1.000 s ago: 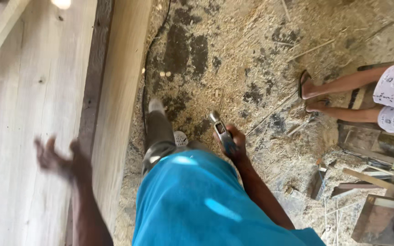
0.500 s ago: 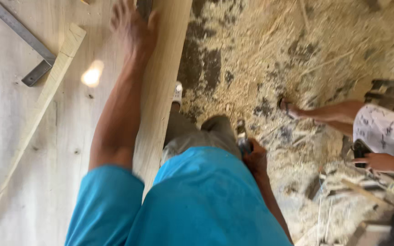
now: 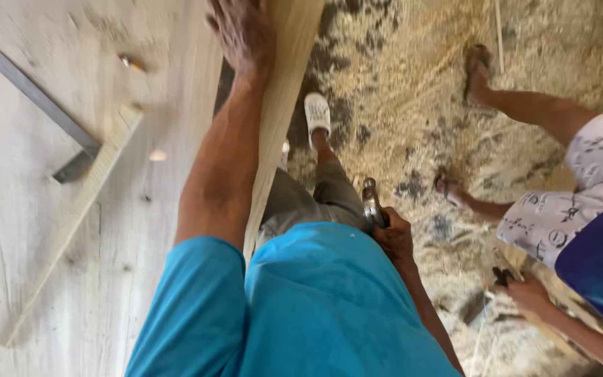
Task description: The person measures and marks a wooden plank using a square and pencil, then uses a handheld router to cut a groove along the marked line. They later use a hammer to tap a wooden strip into place along the groove.
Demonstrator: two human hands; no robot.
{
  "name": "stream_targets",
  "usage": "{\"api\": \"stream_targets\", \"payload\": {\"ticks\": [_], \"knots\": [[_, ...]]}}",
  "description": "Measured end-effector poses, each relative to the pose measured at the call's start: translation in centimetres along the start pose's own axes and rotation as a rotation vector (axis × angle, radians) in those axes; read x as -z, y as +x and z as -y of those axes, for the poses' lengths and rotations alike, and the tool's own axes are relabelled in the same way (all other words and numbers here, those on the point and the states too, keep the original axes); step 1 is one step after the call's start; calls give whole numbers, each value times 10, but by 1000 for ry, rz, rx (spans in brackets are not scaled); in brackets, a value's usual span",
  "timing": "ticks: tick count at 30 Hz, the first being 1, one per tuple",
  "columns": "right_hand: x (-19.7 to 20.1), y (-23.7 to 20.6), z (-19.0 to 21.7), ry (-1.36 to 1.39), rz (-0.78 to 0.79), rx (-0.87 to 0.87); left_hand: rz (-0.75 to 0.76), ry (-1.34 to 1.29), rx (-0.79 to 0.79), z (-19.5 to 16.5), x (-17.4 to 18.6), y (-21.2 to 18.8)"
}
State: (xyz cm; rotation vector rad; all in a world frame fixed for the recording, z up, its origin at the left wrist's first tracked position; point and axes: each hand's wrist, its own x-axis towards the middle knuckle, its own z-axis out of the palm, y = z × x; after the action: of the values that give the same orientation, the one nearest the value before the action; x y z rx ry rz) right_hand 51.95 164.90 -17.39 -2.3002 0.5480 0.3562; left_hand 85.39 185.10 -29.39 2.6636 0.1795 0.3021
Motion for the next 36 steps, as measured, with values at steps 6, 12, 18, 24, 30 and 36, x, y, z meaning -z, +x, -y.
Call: {"api": "stream_targets", "payload": {"ticks": [6,12,18,24,30,36], "knots": [[30,59,14,4,52,-109,100,72,32,-3,-3,7],[45,113,21,80,84,-70,125,67,44,6,-13,5],[50,161,25,127,156,-25,244,27,86,2,-5,18],[56,202,32,266,253,65,244,58,82,-7,7,19],[73,230,47,435,285,234,152,113,51,-19,12,22],[52,240,55,319,231,55,178,77,70,-19,13,27]]}}
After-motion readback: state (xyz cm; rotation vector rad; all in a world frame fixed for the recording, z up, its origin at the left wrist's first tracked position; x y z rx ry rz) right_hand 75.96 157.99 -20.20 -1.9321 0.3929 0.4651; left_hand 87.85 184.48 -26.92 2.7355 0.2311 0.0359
